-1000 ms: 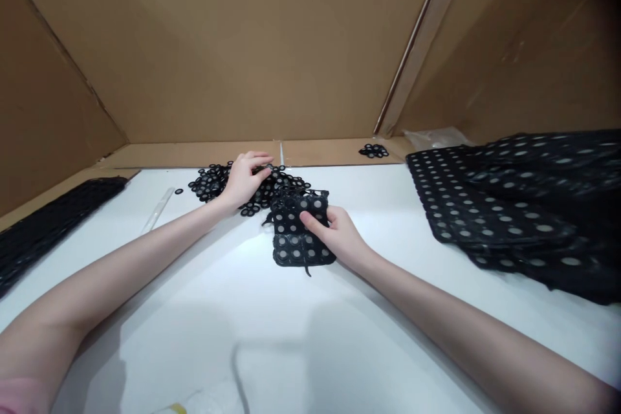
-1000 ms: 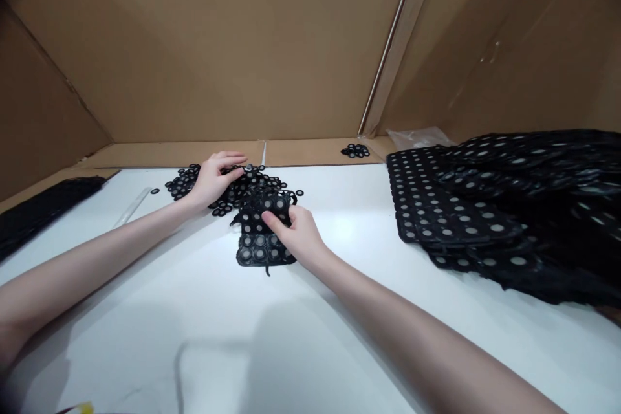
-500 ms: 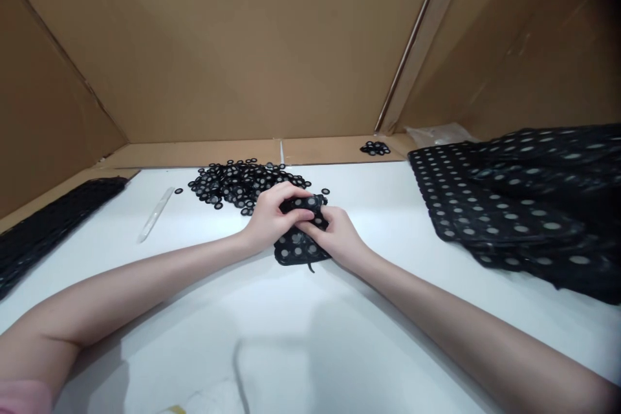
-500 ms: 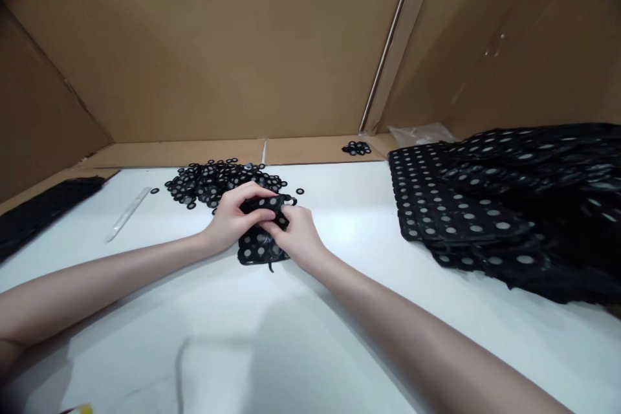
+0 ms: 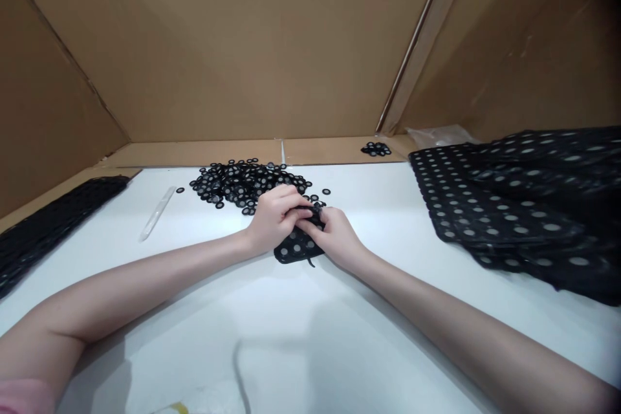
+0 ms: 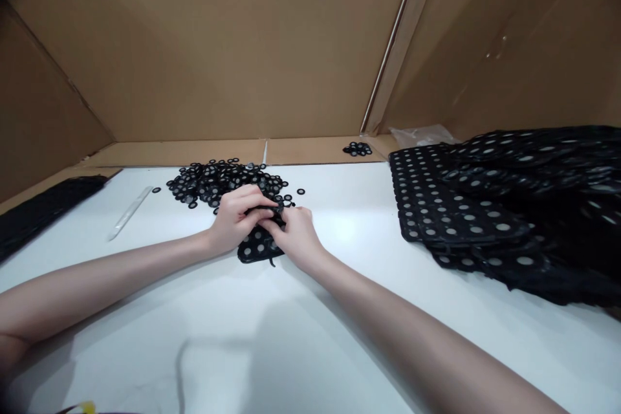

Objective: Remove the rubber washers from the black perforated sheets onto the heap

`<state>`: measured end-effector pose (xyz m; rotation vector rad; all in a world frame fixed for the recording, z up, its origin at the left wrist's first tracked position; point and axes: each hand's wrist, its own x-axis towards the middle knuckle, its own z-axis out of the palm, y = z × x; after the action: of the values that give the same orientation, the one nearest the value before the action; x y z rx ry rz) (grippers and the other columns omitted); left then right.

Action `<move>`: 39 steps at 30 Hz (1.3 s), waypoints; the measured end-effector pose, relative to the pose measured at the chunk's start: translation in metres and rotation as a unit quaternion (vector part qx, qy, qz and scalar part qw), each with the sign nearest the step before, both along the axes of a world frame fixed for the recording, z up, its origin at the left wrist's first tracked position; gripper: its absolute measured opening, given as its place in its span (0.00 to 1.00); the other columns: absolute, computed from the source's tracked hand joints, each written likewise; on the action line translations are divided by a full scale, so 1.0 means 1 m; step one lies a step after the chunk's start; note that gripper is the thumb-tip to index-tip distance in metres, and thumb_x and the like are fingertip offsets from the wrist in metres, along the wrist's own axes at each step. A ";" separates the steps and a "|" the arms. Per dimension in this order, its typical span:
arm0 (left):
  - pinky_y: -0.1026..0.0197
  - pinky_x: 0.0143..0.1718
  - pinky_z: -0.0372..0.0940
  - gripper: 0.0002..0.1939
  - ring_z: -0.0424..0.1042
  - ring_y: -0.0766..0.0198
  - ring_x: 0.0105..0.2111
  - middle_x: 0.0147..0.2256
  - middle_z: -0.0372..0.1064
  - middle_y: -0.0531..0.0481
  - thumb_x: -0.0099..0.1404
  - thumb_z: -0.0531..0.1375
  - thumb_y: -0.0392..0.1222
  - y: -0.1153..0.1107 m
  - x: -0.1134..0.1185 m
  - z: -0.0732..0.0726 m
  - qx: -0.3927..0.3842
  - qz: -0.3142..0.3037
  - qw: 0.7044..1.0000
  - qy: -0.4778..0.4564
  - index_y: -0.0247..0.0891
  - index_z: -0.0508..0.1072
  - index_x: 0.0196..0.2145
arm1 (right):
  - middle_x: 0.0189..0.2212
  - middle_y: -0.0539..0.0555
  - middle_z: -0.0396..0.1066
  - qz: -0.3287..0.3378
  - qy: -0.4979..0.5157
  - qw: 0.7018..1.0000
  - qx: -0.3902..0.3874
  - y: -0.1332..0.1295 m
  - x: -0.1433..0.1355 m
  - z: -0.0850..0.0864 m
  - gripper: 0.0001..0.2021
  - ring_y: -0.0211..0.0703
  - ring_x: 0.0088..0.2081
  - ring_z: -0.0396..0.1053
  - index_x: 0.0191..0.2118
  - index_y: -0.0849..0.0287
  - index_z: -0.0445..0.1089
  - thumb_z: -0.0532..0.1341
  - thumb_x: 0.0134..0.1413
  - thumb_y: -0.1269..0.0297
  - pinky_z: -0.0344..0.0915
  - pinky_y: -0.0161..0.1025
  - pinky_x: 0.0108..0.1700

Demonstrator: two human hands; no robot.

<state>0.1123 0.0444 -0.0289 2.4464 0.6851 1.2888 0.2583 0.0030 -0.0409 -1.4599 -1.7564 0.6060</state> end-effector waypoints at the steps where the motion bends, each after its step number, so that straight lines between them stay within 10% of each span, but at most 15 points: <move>1: 0.62 0.31 0.60 0.06 0.64 0.65 0.28 0.25 0.65 0.51 0.62 0.58 0.33 0.000 0.000 0.000 0.009 -0.004 1.000 -0.001 0.35 0.75 0.29 | 0.13 0.46 0.51 -0.004 -0.004 1.000 0.002 0.000 0.000 0.000 0.19 0.34 0.19 0.51 0.16 0.57 0.51 0.56 0.48 0.54 0.49 0.34 0.24; 16: 0.64 0.31 0.61 0.04 0.67 0.66 0.28 0.26 0.69 0.51 0.56 0.62 0.29 0.000 0.000 0.003 -0.077 -0.003 0.997 -0.024 0.35 0.76 0.29 | 0.19 0.51 0.66 0.013 0.009 1.000 0.002 0.000 0.002 -0.001 0.13 0.39 0.24 0.62 0.21 0.60 0.64 0.57 0.50 0.57 0.58 0.35 0.28; 31: 0.60 0.43 0.65 0.06 0.73 0.61 0.37 0.35 0.75 0.48 0.55 0.65 0.37 0.002 -0.004 0.008 -0.166 -0.030 0.985 -0.023 0.36 0.77 0.34 | 0.15 0.48 0.56 -0.001 0.030 0.999 -0.027 -0.002 0.004 -0.001 0.18 0.37 0.22 0.55 0.18 0.58 0.57 0.57 0.48 0.51 0.52 0.34 0.23; 39: 0.61 0.38 0.63 0.04 0.70 0.63 0.33 0.29 0.72 0.50 0.52 0.65 0.34 0.000 -0.001 0.006 -0.268 -0.027 0.961 -0.065 0.34 0.74 0.28 | 0.30 0.55 0.72 0.011 0.002 1.000 0.021 -0.003 0.002 0.000 0.08 0.48 0.36 0.68 0.29 0.58 0.69 0.58 0.51 0.60 0.62 0.43 0.40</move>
<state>0.1113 0.0444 -0.0224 1.9134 0.8022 1.0589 0.2607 -0.0003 -0.0410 -1.4114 -1.7740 0.5787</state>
